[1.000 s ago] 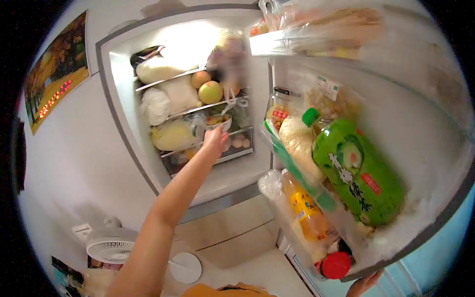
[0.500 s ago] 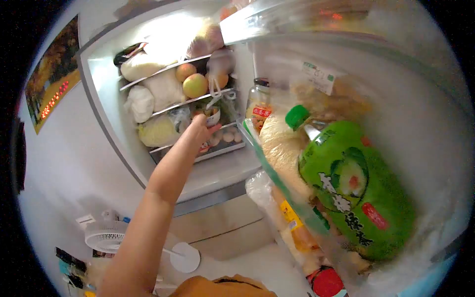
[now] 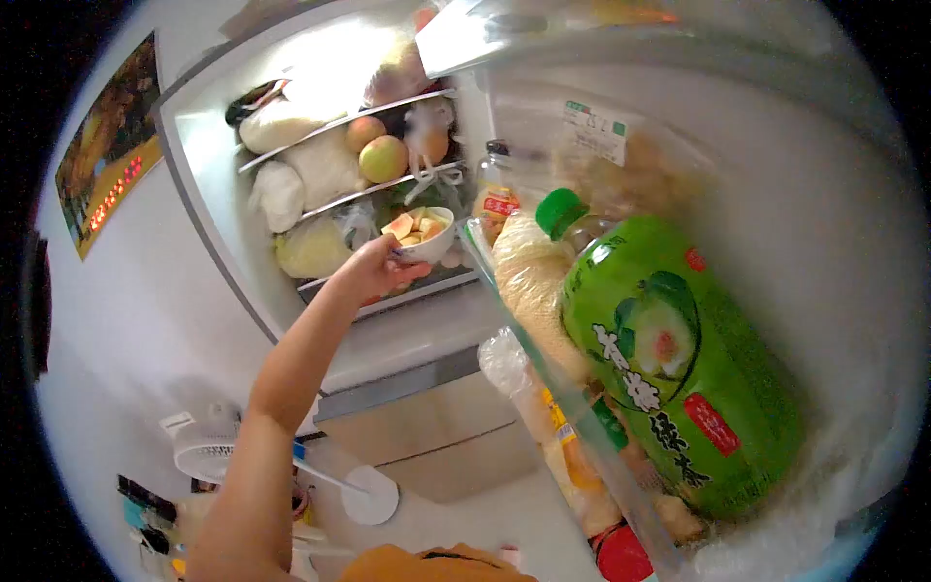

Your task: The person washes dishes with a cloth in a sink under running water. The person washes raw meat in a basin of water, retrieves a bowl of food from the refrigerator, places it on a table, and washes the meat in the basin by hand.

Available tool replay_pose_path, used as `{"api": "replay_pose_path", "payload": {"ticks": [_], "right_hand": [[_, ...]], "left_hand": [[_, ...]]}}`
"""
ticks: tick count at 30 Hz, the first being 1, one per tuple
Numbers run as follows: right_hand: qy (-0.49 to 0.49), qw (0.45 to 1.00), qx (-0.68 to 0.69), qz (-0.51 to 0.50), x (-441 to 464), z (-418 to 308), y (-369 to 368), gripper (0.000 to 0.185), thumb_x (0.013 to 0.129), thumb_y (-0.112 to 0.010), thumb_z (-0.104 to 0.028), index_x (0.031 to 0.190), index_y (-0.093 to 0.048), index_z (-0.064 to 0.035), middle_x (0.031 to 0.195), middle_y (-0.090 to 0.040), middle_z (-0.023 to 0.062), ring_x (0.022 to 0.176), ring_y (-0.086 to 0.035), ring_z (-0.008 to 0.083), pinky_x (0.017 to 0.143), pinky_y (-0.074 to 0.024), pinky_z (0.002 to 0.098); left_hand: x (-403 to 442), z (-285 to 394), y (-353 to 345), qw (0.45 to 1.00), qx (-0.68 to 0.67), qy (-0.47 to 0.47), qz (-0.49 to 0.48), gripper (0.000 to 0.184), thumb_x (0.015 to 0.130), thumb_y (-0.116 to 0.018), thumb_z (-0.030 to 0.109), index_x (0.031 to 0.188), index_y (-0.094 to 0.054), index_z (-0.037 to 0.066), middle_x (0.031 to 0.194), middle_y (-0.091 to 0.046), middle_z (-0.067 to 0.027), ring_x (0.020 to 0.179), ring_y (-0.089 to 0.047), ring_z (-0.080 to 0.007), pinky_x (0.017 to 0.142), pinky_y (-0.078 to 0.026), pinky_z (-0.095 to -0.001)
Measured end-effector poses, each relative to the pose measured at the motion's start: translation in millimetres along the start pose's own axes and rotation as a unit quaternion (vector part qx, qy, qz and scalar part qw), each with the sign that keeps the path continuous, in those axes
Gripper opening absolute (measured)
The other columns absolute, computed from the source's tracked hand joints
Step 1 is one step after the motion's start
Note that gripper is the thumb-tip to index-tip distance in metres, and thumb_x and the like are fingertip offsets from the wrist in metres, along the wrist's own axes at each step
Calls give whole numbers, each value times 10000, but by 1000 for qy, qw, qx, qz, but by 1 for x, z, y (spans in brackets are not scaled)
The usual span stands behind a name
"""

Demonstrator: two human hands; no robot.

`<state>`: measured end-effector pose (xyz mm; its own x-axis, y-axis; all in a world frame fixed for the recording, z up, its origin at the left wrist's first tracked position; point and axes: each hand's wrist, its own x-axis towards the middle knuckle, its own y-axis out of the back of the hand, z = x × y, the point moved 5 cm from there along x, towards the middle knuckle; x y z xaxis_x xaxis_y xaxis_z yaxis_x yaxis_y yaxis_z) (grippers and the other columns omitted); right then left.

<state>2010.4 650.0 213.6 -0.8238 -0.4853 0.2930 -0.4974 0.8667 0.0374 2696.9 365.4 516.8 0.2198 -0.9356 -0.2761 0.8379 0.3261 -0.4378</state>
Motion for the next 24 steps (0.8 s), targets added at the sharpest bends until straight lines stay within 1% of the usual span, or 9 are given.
{"api": "replay_pose_path", "payload": {"ticks": [3, 7, 10, 13, 14, 18, 21, 23, 24], "right_hand": [[31, 999, -14, -5, -5, -17, -2, 496, 918, -497, -517, 901, -351, -43, 854, -306, 65, 760, -265, 197, 693, -263, 362], [90, 995, -31, -20, -20, -57, 0, 511, 909, -501, -538, 835, -346, -57, 783, -284, 49, 697, -236, 183, 647, -248, 357], [138, 989, -37, -33, -41, -91, 4, 526, 902, -504, -554, 785, -343, -67, 730, -267, 37, 649, -214, 171, 612, -237, 353], [199, 978, -36, -61, -74, -129, 11, 544, 896, -507, -570, 735, -339, -78, 677, -251, 24, 602, -193, 160, 577, -226, 349], [219, 972, -28, -76, -87, -141, 12, 551, 893, -508, -575, 718, -338, -81, 659, -245, 20, 586, -185, 157, 565, -223, 348], [292, 947, 9, -137, -146, -185, 19, 580, 884, -512, -596, 651, -333, -96, 588, -223, 4, 522, -156, 142, 518, -208, 343], [337, 919, 58, -197, -195, -218, 27, 605, 877, -515, -612, 601, -330, -106, 535, -206, -9, 475, -135, 131, 483, -197, 339], [374, 884, 111, -257, -228, -243, 31, 623, 873, -516, -623, 568, -327, -113, 499, -195, -17, 443, -120, 124, 460, -190, 336], [416, 846, 179, -282, -251, -268, 35, 496, 884, -574, -504, 848, -417, -35, 708, -389, 66, 520, -291, 147, 494, -283, 347]], "left_hand": [[-28, -22, 10, 994, 14, -7, -108, 410, 927, -351, 108, 1317, -322, -14, 1244, -492, -215, 1069, -576, -384, 869, -553, -485], [-97, -63, 45, 992, 55, 18, -114, 392, 957, -324, 136, 1326, -342, 3, 1247, -499, -214, 1063, -589, -362, 904, -542, -452], [-188, -94, 73, 994, 45, 8, -95, 370, 969, -419, 176, 1294, -409, -2, 1173, -562, -151, 1000, -632, -258, 881, -551, -373], [-284, -116, 122, 988, 124, -33, -85, 374, 974, -401, 187, 1307, -406, 15, 1200, -559, -126, 1032, -621, -242, 876, -554, -378], [-321, -120, 139, 986, 141, -48, -80, 430, 949, -449, 177, 1349, -367, 43, 1257, -533, -113, 1061, -609, -229, 876, -554, -384], [-469, -146, 224, 997, 4, -50, 66, 607, 892, -549, 163, 1424, -264, 102, 1335, -473, -98, 1138, -562, -236, 874, -553, -412], [-583, -181, 290, 962, -23, -122, 245, 581, 887, -459, 85, 1422, -232, 92, 1294, -487, -144, 1064, -605, -293, 848, -570, -403], [-665, -217, 333, 934, -43, -158, 316, 599, 900, -458, 67, 1441, -207, 120, 1322, -468, -139, 1093, -592, -303, 848, -568, -409], [-697, -233, 356, 918, -47, -173, 355, 598, 901, -453, 60, 1442, -205, 122, 1322, -469, -140, 1096, -590, -302, 849, -567, -408]]}}
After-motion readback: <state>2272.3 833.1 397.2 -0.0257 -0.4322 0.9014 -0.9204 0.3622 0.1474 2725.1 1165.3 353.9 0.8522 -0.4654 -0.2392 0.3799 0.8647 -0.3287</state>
